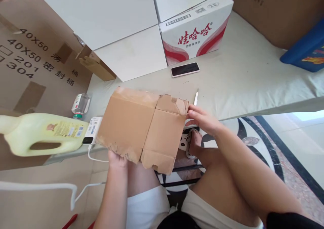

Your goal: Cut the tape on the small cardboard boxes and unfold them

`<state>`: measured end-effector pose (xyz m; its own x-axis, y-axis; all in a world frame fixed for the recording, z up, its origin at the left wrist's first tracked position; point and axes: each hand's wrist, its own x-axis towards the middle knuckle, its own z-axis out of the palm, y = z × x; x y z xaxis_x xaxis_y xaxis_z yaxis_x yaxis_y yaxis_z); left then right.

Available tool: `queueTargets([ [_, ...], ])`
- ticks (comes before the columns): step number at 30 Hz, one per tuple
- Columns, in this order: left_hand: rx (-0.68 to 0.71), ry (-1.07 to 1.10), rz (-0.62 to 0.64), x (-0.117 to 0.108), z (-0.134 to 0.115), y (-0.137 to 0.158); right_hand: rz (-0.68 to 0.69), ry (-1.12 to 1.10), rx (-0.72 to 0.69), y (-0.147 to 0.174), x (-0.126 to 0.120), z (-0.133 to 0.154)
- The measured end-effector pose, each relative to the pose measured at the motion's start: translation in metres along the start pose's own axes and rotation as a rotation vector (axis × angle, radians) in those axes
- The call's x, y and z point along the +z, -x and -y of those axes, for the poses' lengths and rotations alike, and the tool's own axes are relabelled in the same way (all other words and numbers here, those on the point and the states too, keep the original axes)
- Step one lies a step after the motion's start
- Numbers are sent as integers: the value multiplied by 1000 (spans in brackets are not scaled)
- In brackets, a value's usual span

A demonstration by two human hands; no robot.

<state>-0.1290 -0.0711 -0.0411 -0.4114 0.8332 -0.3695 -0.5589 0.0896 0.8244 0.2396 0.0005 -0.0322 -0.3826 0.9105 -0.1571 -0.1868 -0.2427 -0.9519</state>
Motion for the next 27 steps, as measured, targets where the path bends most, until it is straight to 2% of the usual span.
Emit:
queueTargets([
  [3, 61, -6, -65, 19, 8, -2, -38, 75, 68, -4, 13, -5],
  [6, 84, 3, -17, 32, 15, 2, -66, -7, 94, -5, 21, -5],
  [8, 94, -12, 50, 37, 17, 1, -154, -67, 64, -5, 22, -3],
  [11, 109, -68, 36, 50, 19, -9, -243, -49, 76, -2, 20, -1],
  [13, 95, -65, -3, 63, 22, -21, -159, 4, 108, 1, 20, 0],
  [15, 89, -72, 34, 76, 26, -33, -41, 34, 127, 5, 21, 2],
  [16, 128, -123, 72, 82, 28, -38, -33, 25, 132, 8, 22, 3],
  [17, 193, -200, 100, 87, 31, -42, -85, -6, 121, 10, 22, 5],
  [19, 348, -356, 117, 92, 39, -46, -327, -135, 29, 15, 22, 11],
  [22, 485, -682, 149, 91, 53, -42, -714, -305, -243, 19, 20, 24],
  [25, 623, -1341, 286, 93, 65, -31, -931, -282, -475, 20, 18, 38],
  [27, 680, -1640, 316, 98, 68, -24, -1039, -238, -594, 20, 12, 46],
])
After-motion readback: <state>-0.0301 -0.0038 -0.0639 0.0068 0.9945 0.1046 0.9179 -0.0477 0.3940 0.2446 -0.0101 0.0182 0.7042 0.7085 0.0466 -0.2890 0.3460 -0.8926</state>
